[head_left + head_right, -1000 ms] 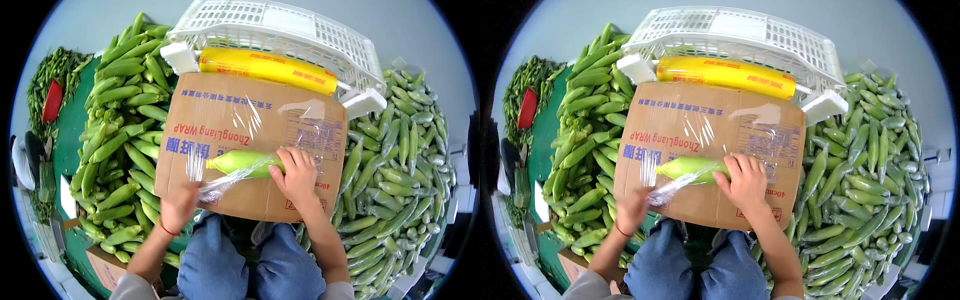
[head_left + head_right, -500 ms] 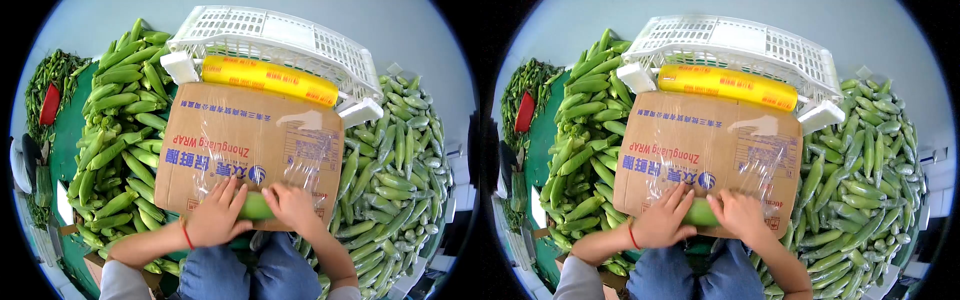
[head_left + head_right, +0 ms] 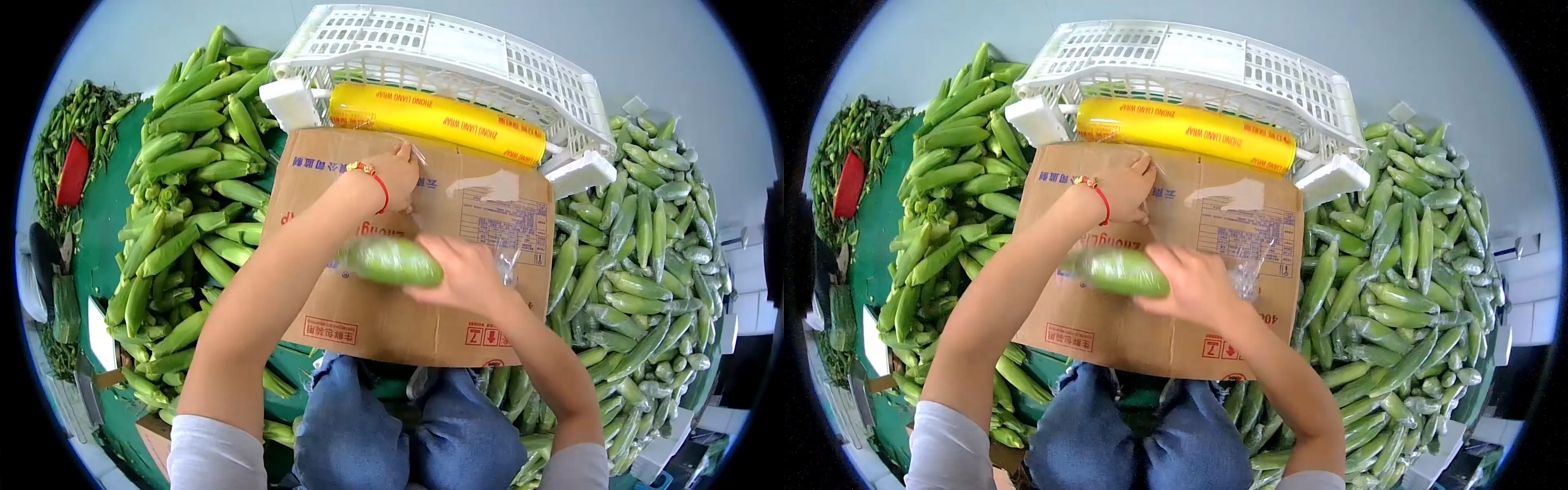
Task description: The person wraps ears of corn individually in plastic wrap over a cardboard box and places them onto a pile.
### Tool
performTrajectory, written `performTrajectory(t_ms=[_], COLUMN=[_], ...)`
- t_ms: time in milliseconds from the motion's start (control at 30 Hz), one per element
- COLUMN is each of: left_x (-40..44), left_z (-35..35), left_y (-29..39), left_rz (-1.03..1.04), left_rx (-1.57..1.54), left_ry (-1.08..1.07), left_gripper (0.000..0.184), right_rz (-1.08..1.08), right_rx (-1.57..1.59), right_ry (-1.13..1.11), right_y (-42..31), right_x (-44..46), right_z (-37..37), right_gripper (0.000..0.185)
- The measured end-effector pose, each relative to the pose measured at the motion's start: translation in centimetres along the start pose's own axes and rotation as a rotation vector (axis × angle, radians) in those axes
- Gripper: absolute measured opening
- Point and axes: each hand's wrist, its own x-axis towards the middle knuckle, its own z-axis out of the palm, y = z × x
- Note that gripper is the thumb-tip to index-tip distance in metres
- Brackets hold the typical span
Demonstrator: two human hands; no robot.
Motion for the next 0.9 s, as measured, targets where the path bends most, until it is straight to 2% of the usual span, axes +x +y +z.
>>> performTrajectory(t_ms=[33, 100, 167, 200, 267, 300, 367, 400, 433, 467, 500, 533, 567, 600, 633, 667, 700, 733, 767, 800, 833, 867, 900], left_x=[-0.2, -1.0, -1.8, -2.2, -5.8, -8.3, -10.9, -10.2, -8.6, -7.0, -7.3, -8.0, -8.6, -9.2, -10.2, -10.8, -11.5, -11.5, -11.3, -11.0, -10.8, -10.4, -10.2], left_z=[0.0, -1.1, -1.1, -1.1, 0.5, 0.4, 0.8, 2.8, 3.9, 4.6, 4.0, 3.0, 1.7, 0.7, -0.1, -0.9, -1.0, -1.2, -1.5, -1.7, -1.7, -1.3, -1.4], left_y=[0.1, 0.1, -0.7, -1.2, 0.5, 3.2, 7.9, 8.7, 8.5, 8.8, 9.2, 8.6, 7.7, 6.8, 6.2, 6.0, 5.6, 5.6, 5.3, 5.2, 5.5, 6.1, 6.5], left_rz=[0.002, 0.019, 0.040, 0.057, 0.096, 0.136, 0.328, 0.307, 0.247, 0.138, 0.273, 0.459, 0.794, 1.030, 1.146, 1.091, 0.827, 0.303, 0.294, 0.131, -0.044, 0.046, 0.010], left_rx=[-0.020, -0.039, -0.262, -0.376, -0.584, -0.624, -0.598, -0.507, -1.126, -1.773, -2.114, -2.304, -2.378, -2.373, -2.321, -2.291, -2.268, -2.245, -2.275, -2.260, -2.240, -2.232, -2.258], left_ry=[0.008, 0.030, 0.140, 0.195, 0.821, 0.952, 0.905, 0.811, 0.996, 1.060, 0.843, 0.687, 0.528, 0.390, 0.327, 0.383, 0.563, 0.811, 0.677, 0.738, 0.794, 0.760, 0.735], left_gripper=[0.082, 0.077, 0.068, 0.064, 0.051, 0.048, 0.055, 0.062, 0.067, 0.073, 0.075, 0.066, 0.058, 0.050, 0.043, 0.036, 0.034, 0.032, 0.023, 0.020, 0.018, 0.018, 0.019], right_rz=[0.000, 0.024, 0.080, 0.167, 0.336, 0.542, 1.001, 1.021, 1.138, 1.069, 0.758, 0.524, 0.247, 0.152, 0.050, 0.105, 0.159, 0.349, 0.515, 0.335, 0.410, 0.478, 0.538], right_rx=[0.028, 0.152, 0.291, 0.369, 0.503, 0.783, 1.348, 1.441, 1.655, 2.116, 2.289, 2.438, 2.558, 2.565, 2.578, 2.488, 2.396, 2.185, 1.943, 1.561, 1.211, 0.859, 0.503], right_ry=[-0.058, -0.363, -0.683, -0.570, -0.320, -0.249, 0.029, -0.041, 0.006, -0.443, -0.451, -0.468, -0.521, -0.529, -0.557, -0.525, -0.499, -0.405, -0.301, -0.066, -0.061, -0.047, -0.027], right_y=[-0.5, -3.1, -4.5, -4.7, -4.2, -4.0, -5.4, -5.7, -7.5, -6.1, -6.4, -6.8, -7.3, -7.8, -8.5, -8.8, -9.2, -8.5, -7.9, -7.7, -7.5, -8.0, -8.7], right_x=[-1.7, -4.7, -7.7, -9.5, -12.2, -11.8, -10.3, -9.5, -7.0, -6.5, -5.2, -4.6, -4.3, -4.1, -3.8, -3.9, -4.0, -5.0, -5.7, -6.0, -6.8, -7.6, -8.2], right_z=[-0.7, -2.7, -3.9, -3.8, -3.5, -3.7, -3.1, -2.7, -4.0, -1.8, -1.4, -0.3, 0.8, 1.5, 2.2, 1.5, 0.4, -1.4, -3.1, -3.2, -3.8, -7.1, -9.3], right_gripper=[0.063, 0.064, 0.070, 0.067, 0.063, 0.061, 0.058, 0.049, 0.049, 0.057, 0.068, 0.069, 0.071, 0.068, 0.065, 0.061, 0.059, 0.060, 0.064, 0.072, 0.073, 0.073, 0.074])
